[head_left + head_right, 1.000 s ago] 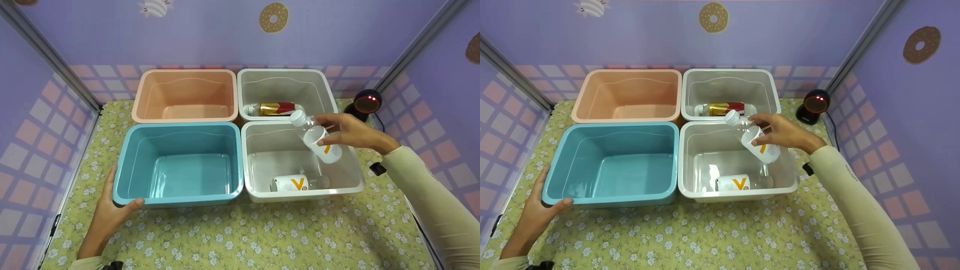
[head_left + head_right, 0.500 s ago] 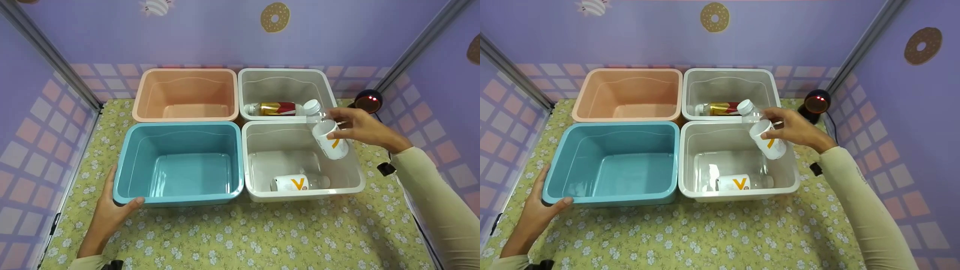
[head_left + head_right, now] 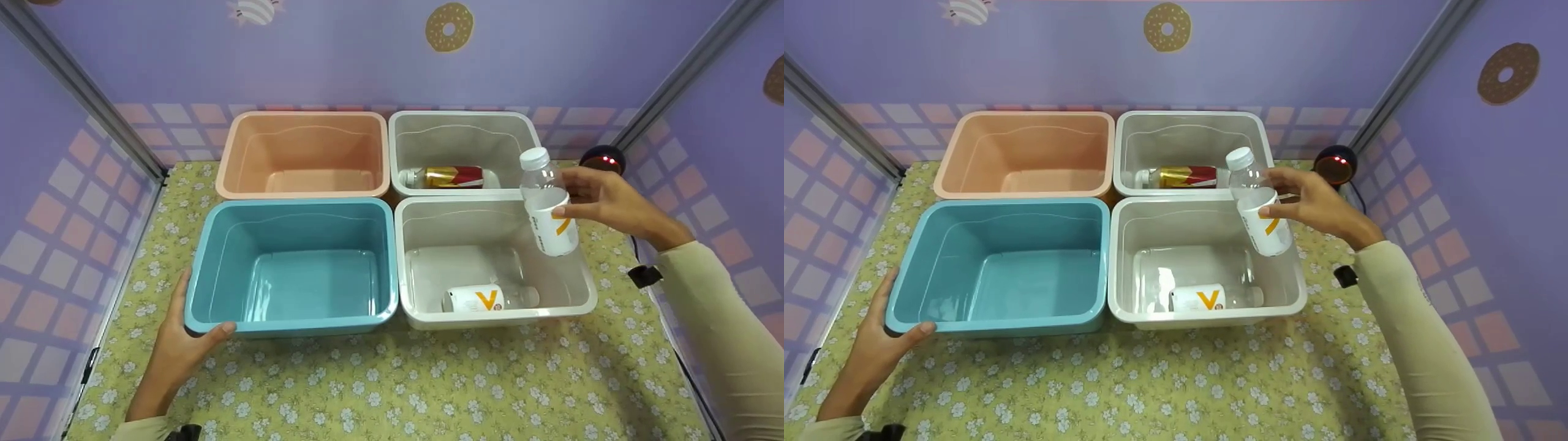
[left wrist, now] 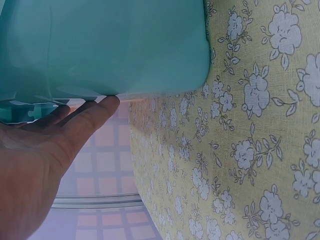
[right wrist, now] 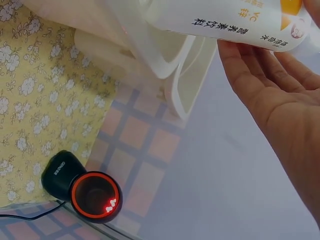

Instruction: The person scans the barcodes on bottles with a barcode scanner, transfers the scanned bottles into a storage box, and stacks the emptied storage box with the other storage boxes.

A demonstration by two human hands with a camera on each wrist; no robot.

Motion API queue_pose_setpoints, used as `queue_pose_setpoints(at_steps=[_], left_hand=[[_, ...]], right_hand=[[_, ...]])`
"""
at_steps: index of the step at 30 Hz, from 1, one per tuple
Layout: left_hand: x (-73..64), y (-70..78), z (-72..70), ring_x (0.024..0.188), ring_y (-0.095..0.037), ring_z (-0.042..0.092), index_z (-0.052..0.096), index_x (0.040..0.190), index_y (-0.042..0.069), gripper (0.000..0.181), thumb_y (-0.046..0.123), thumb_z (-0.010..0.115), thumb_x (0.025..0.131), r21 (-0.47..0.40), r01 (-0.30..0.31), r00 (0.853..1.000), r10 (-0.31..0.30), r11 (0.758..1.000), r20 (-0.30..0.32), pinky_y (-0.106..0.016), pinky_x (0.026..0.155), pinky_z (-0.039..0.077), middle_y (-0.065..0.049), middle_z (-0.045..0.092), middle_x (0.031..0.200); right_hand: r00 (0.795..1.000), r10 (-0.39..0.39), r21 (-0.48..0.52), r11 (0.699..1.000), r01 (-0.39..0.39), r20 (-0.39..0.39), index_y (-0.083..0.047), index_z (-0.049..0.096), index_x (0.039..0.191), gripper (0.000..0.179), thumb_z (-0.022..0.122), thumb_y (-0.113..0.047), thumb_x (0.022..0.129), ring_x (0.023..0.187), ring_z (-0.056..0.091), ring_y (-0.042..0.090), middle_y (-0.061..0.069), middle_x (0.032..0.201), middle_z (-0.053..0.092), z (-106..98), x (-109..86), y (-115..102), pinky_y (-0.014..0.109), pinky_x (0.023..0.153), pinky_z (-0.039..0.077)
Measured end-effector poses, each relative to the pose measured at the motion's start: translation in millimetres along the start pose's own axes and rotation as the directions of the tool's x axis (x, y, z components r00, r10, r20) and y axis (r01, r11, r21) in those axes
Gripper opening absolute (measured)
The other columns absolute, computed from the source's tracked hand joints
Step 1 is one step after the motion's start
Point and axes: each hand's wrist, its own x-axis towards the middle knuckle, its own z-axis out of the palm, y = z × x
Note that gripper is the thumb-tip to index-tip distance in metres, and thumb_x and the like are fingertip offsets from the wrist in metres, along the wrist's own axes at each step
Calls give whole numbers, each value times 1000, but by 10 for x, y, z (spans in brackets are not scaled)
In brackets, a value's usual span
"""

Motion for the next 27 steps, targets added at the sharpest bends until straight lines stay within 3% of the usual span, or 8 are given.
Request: queue_pose_setpoints(at_steps=[6,27], left_hand=[[5,-1,-4,153,-61,31,-4,178,37,121,13,82,97,0,7,1000,-7,1000,0,-10,94,50,-24,5,182],[6,-10,-11,155,-58,32,-3,177,41,119,15,82,98,-8,31,999,-31,999,9,-12,97,50,-19,5,183]], right_hand=[[999,-5,20,1000,6,-44,4,57,154,58,80,-2,101,121,70,10,3,135,72,-68,-47,-6,21,98,59],[975,-31,80,996,50,-221,-1,58,153,59,79,7,98,116,73,9,-3,130,74,-224,-100,36,19,93,60]])
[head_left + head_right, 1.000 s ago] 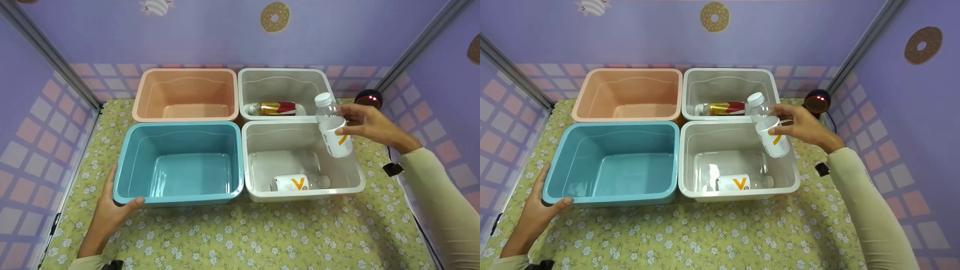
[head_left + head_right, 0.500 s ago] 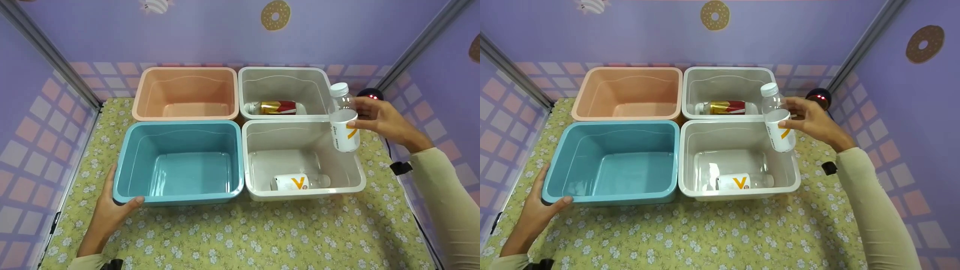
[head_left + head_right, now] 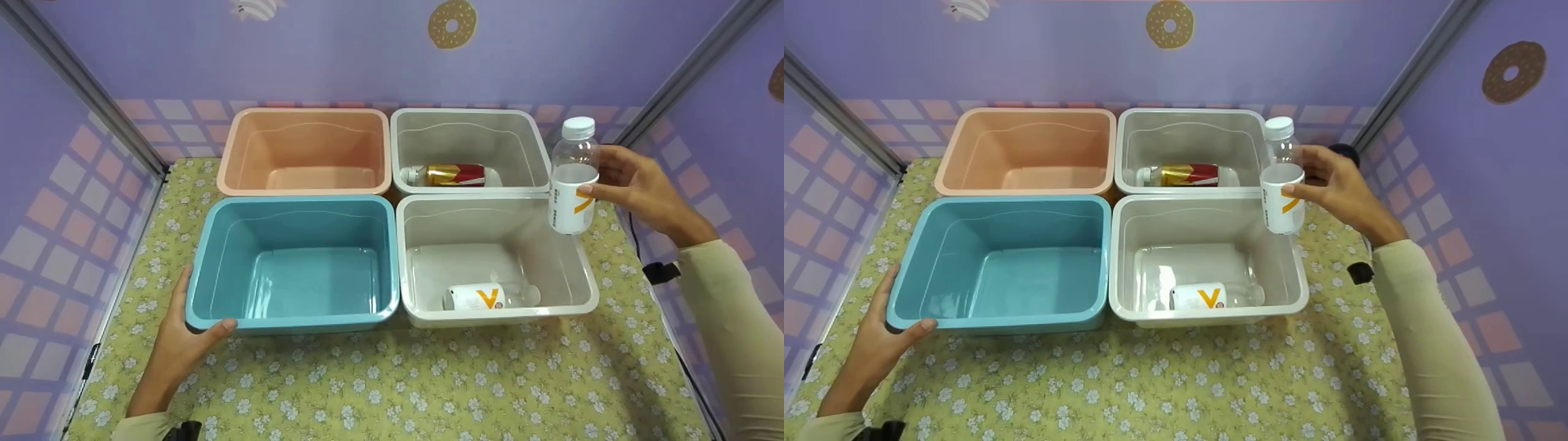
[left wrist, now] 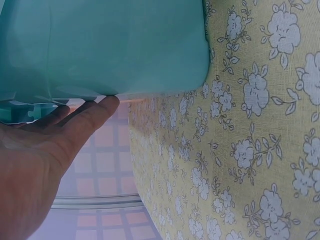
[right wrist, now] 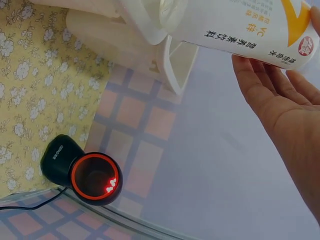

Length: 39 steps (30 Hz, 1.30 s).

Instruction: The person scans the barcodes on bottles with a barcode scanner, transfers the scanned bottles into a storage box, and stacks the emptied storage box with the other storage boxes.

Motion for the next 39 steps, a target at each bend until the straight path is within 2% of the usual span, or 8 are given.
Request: queue_pose_setpoints(at_steps=[1,4,8,13,17,20,30,39], left_hand=[[2,-1,-2,155,-58,32,-3,177,41,119,16,82,98,11,4,1000,-4,1000,-2,-14,98,50,-18,4,183],[7,3,-5,156,-59,30,-4,177,43,120,18,83,97,34,16,1000,-16,999,-5,-38,111,52,-16,1,184],[9,8,-6,158,-61,23,-4,177,43,121,19,84,97,36,23,1000,-23,999,-10,-72,119,37,-14,-3,184],[5,9,-3,158,-62,21,-4,177,43,122,19,84,96,37,17,1000,-16,999,-17,-78,118,34,-14,-3,184],[-10,1,7,154,-62,30,-2,178,39,120,14,83,97,-10,-9,1000,9,1000,-14,-44,112,56,-23,4,182],[-16,-5,18,149,-59,39,-2,178,36,119,10,81,97,-63,-22,1000,21,998,-8,-16,94,57,-29,11,179],[-10,6,16,152,-60,35,-2,178,37,119,12,82,97,-44,-18,1000,18,999,-4,-13,94,54,-24,7,181],[-16,6,23,149,-60,38,-2,178,38,120,11,82,97,-59,-13,1000,12,998,-6,-14,93,56,-26,7,181]], right_hand=[[1000,-1,4,1000,1,-3,-2,57,153,59,78,7,98,116,73,9,-4,131,74,-10,-5,10,19,93,60],[1000,-2,25,1000,2,-6,-2,57,153,58,77,8,99,116,73,10,-2,132,73,-41,-16,41,19,92,61],[1000,-23,64,998,23,2,-3,58,154,57,74,8,101,117,72,12,1,134,73,-92,-37,88,19,93,60],[998,-58,167,984,53,25,-2,56,156,56,69,9,103,120,70,16,7,137,70,-158,-69,158,20,95,59],[996,-80,231,971,70,35,-2,54,158,56,65,9,105,123,68,16,7,139,69,-197,-95,218,20,98,58],[996,-78,271,960,67,31,-1,53,159,55,63,10,105,122,68,16,8,140,69,-224,-115,257,20,98,58],[998,-50,318,946,60,-38,-1,51,161,57,62,8,106,123,68,15,6,140,69,-304,-166,411,19,99,57],[989,-10,233,971,44,-148,2,55,155,54,70,9,103,118,69,12,3,131,72,-296,-179,597,16,95,57]])
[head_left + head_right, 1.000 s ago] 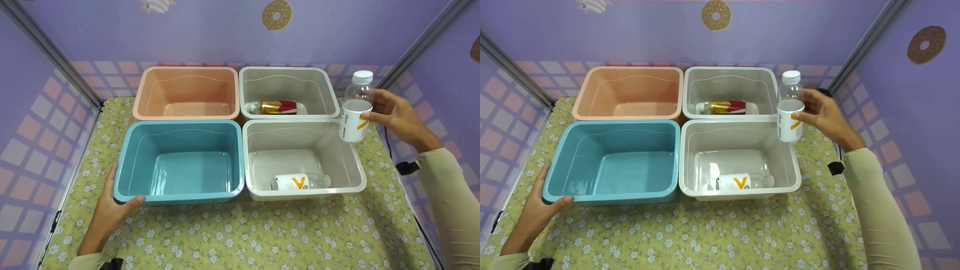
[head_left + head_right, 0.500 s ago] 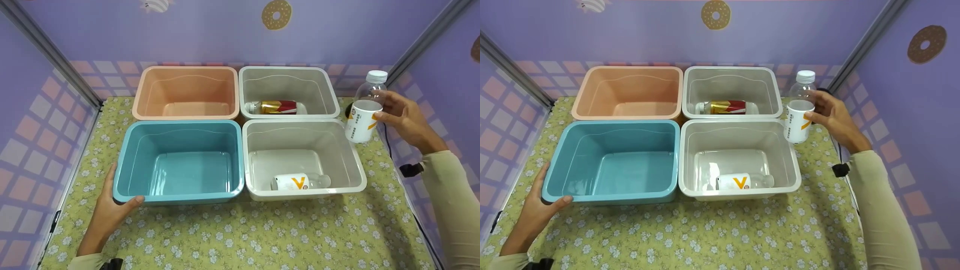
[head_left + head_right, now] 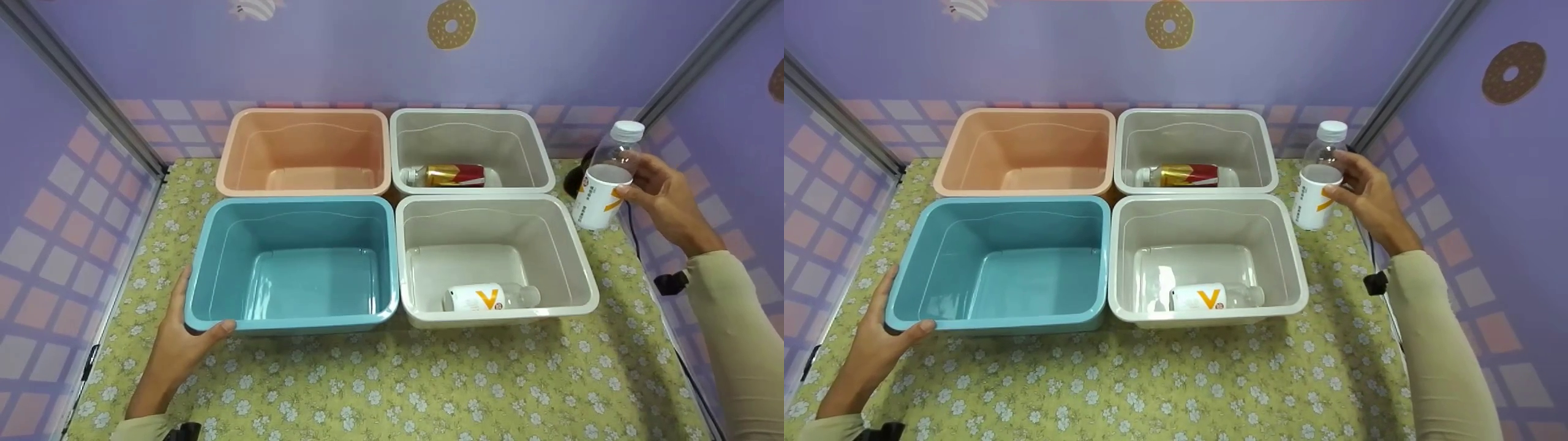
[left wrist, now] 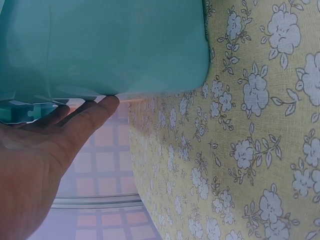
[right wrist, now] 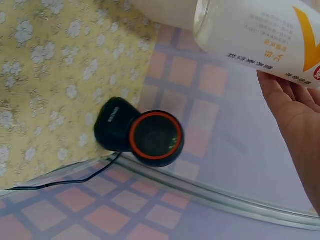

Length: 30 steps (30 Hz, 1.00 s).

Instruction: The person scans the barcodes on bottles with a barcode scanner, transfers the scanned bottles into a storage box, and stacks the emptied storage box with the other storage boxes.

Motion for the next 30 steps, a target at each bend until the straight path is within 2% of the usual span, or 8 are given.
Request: queue_pose_setpoints(at_steps=[4,5,13,18,19,23,26,30], left_hand=[[-1,-8,0,151,-59,37,-2,178,38,120,11,82,97,-3,0,1000,0,1000,2,-16,96,56,-25,7,181],[-3,-8,-2,152,-60,34,-2,178,38,120,12,83,97,14,1,1000,-1,1000,0,-23,101,56,-24,6,181],[-9,-8,-21,155,-60,31,-2,177,41,120,18,83,97,103,25,1000,-24,994,-9,-20,99,52,-18,4,183],[-8,-14,-28,155,-60,30,-3,177,42,121,19,84,96,109,34,999,-33,993,-10,-38,109,51,-17,2,183],[-6,-14,-29,155,-60,31,-3,177,42,121,19,84,96,106,35,999,-34,994,-9,-35,108,51,-17,2,183],[-2,-9,-31,156,-60,30,-3,177,43,121,20,84,96,107,35,999,-34,994,-6,-45,112,49,-17,1,183],[-1,-3,-31,155,-59,31,-2,177,42,121,19,84,96,102,26,1000,-25,994,-8,-41,111,51,-17,3,183],[0,11,-31,154,-58,33,-2,177,43,120,19,83,97,92,25,1000,-24,995,-5,-23,101,53,-18,4,183]], right_hand=[[999,0,0,1000,0,-38,-1,58,153,55,70,13,101,119,68,10,0,131,72,-5,-4,123,14,97,55],[999,-4,20,1000,5,-48,-1,59,152,56,70,15,100,119,68,10,0,130,72,-5,-5,156,14,97,55],[994,-35,140,989,48,-99,2,63,146,55,70,23,95,112,70,13,3,123,75,8,2,366,15,94,57],[993,-41,150,987,58,-115,5,61,145,54,70,23,95,114,69,13,3,125,75,-1,1,449,15,97,56],[992,-42,158,986,60,-118,6,60,146,54,69,24,95,115,69,14,4,126,74,-4,0,463,15,97,56],[989,-45,184,980,71,-139,8,59,145,54,68,25,95,118,67,15,6,127,73,-12,2,515,16,98,56],[987,-37,199,978,69,-156,7,58,146,55,68,25,95,120,66,16,7,129,71,-19,5,553,16,100,55],[985,-23,186,981,55,-172,7,55,149,57,68,24,96,121,64,15,7,130,69,-39,-2,603,16,101,54]])
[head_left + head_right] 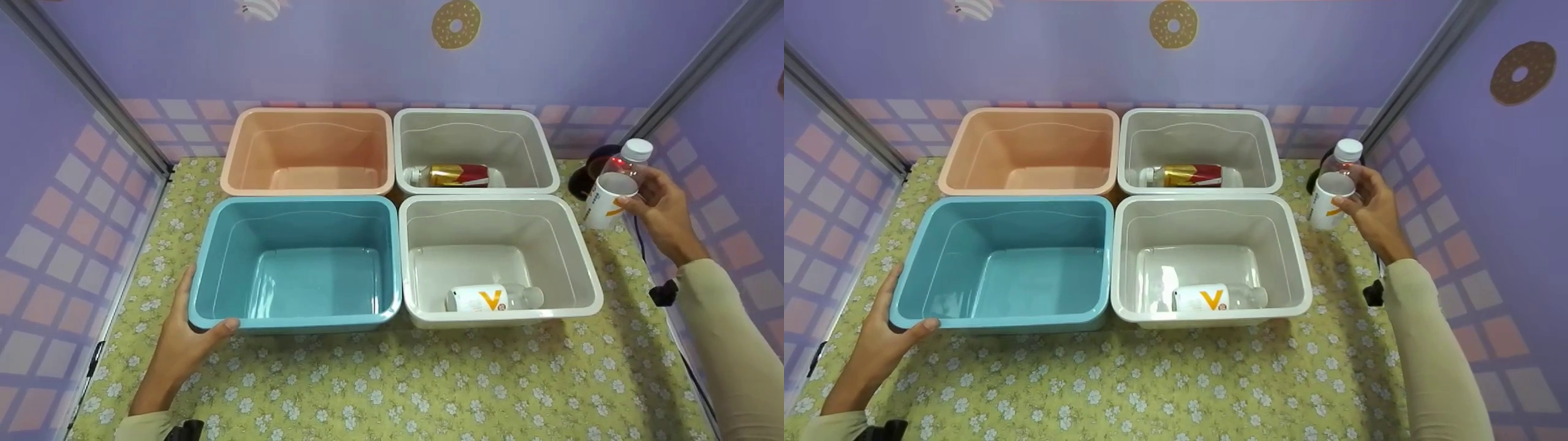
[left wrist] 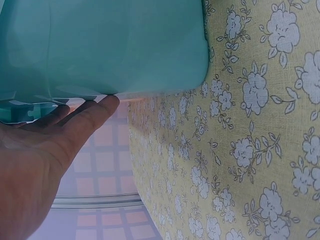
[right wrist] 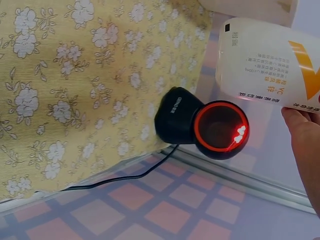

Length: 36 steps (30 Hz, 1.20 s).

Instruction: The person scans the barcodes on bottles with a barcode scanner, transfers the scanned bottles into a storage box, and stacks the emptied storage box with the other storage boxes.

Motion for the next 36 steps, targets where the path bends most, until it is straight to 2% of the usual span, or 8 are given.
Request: queue_pose_setpoints(at_steps=[4,5,7,10,12,17,24,36], left_hand=[[-8,9,1,155,-60,30,-4,176,46,119,21,83,98,6,12,1000,-12,1000,8,-47,111,52,-18,0,183],[-9,10,2,155,-60,31,-4,176,46,119,21,83,98,4,12,1000,-12,1000,9,-48,111,52,-18,0,183],[-11,10,6,154,-62,31,-4,176,45,119,20,82,98,1,8,1000,-8,1000,10,-43,108,55,-19,0,183],[-13,10,15,152,-61,35,-3,177,44,118,18,82,99,-24,5,1000,-5,1000,15,-21,95,57,-21,2,182],[-12,4,18,151,-62,36,-4,177,44,119,17,82,99,-41,3,1000,-2,999,18,-16,91,55,-24,2,182],[-6,-9,18,151,-61,37,-3,177,44,119,15,82,98,-56,-4,1000,5,998,17,-16,93,55,-24,4,181],[-14,-16,29,146,-57,42,1,177,42,117,8,80,98,-126,-29,999,30,992,10,-19,93,59,-27,11,180],[-20,-1,25,148,-58,41,-1,177,44,118,13,82,98,-83,-10,1000,10,996,8,-19,92,58,-26,8,181]], right_hand=[[1000,11,-11,1000,-11,-17,4,56,148,58,67,26,95,120,65,14,5,130,70,-41,-13,54,14,99,54],[1000,11,-5,1000,-11,-22,3,57,148,58,66,26,95,121,65,14,5,130,70,-50,-14,70,14,99,54],[999,8,10,1000,-8,-34,2,58,147,59,65,28,94,120,65,14,5,128,71,-66,-14,105,14,98,55],[999,2,30,1000,0,-51,1,61,145,59,65,30,93,118,65,15,6,125,70,-78,-10,153,15,95,57],[998,4,40,999,-1,-57,1,62,144,59,65,30,93,116,65,16,7,123,69,-85,-9,177,15,94,57],[997,30,21,999,-28,-64,-2,61,143,58,65,28,94,116,65,15,6,125,69,-105,-16,197,14,94,57],[996,52,-34,998,-55,-78,-2,61,144,58,69,25,94,119,64,13,3,125,70,-98,-15,172,13,96,55],[997,-2,-42,999,-1,-71,5,61,147,60,76,21,91,119,66,14,4,126,73,1,16,52,14,99,55]])
